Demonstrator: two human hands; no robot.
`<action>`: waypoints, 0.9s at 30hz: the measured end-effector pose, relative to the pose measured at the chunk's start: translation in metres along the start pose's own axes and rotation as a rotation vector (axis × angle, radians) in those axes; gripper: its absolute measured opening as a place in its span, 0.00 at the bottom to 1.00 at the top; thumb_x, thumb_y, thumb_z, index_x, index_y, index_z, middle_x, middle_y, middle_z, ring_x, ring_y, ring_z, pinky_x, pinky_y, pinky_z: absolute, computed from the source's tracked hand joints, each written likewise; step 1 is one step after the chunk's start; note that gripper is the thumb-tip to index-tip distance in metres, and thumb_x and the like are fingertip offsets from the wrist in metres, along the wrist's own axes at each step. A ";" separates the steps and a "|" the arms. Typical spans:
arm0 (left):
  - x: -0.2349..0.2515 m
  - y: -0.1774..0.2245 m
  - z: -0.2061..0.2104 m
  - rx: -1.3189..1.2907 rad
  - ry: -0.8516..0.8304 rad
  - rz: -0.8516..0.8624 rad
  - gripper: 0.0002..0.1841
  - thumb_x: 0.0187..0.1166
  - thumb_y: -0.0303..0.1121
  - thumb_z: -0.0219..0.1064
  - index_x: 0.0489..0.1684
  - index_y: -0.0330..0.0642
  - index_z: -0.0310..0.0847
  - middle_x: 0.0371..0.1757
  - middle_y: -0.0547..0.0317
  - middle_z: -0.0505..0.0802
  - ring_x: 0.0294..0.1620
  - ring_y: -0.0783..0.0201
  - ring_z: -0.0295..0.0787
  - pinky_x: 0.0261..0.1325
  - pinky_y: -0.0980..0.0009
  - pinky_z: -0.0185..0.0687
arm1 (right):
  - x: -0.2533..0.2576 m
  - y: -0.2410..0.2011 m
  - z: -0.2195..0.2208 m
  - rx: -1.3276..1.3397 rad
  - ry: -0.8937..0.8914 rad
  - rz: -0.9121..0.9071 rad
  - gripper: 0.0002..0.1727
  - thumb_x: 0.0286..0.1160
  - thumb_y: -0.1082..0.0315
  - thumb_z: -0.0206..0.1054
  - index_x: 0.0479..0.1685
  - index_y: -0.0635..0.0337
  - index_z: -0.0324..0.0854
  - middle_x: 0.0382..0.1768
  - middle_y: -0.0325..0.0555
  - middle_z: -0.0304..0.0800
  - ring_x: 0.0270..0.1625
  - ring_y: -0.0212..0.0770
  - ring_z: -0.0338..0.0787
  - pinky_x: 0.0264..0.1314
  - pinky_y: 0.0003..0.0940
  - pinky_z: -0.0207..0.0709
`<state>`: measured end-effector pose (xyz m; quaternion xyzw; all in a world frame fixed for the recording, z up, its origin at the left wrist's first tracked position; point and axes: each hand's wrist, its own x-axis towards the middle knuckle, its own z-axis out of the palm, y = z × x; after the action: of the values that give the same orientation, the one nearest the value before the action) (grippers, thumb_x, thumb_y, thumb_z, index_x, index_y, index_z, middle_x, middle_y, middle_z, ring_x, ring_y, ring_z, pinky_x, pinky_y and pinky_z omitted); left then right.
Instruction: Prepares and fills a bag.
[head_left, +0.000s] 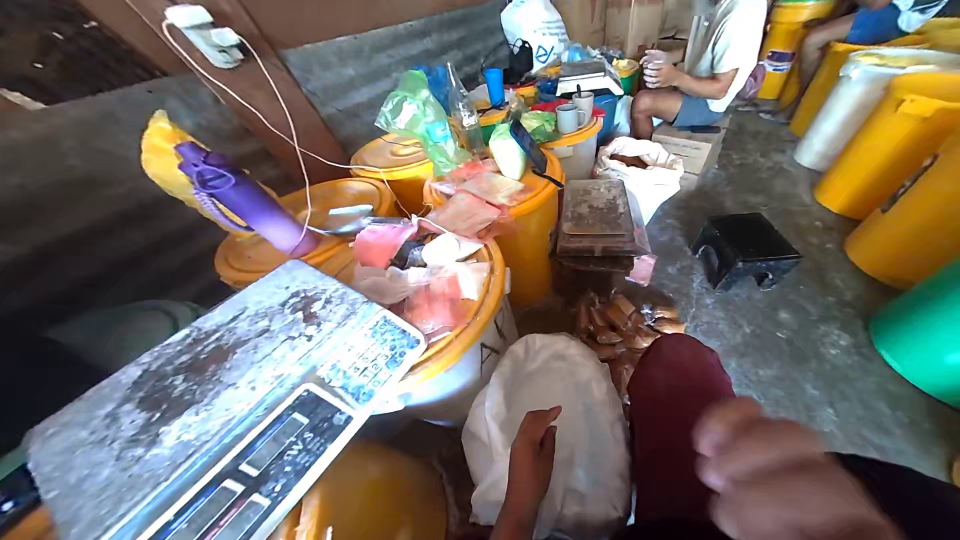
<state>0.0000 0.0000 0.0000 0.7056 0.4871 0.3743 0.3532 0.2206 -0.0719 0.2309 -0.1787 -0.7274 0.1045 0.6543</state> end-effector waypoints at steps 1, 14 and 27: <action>0.000 0.000 0.001 0.005 0.012 0.014 0.16 0.75 0.18 0.62 0.57 0.33 0.91 0.55 0.41 0.94 0.59 0.52 0.91 0.66 0.58 0.84 | -0.019 0.024 0.001 -0.048 -0.121 -0.007 0.13 0.90 0.57 0.55 0.45 0.52 0.82 0.39 0.40 0.81 0.51 0.37 0.83 0.67 0.33 0.75; -0.001 0.038 -0.010 -0.560 -0.044 0.058 0.25 0.64 0.29 0.77 0.65 0.45 0.84 0.54 0.71 0.89 0.59 0.78 0.81 0.68 0.76 0.77 | -0.176 0.165 0.074 0.174 -0.671 1.260 0.39 0.73 0.67 0.74 0.84 0.71 0.64 0.65 0.73 0.83 0.67 0.67 0.81 0.73 0.61 0.70; -0.005 0.051 -0.055 0.332 0.116 0.031 0.12 0.65 0.12 0.69 0.31 0.38 0.95 0.69 0.29 0.85 0.58 0.33 0.90 0.54 0.38 0.88 | -0.134 0.180 0.081 0.513 0.353 1.789 0.20 0.91 0.69 0.48 0.77 0.62 0.64 0.54 0.53 0.83 0.45 0.43 0.87 0.47 0.40 0.84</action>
<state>-0.0274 -0.0112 0.0688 0.7388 0.5510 0.3341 0.1973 0.1730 0.0460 0.0291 -0.5339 -0.1660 0.6955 0.4512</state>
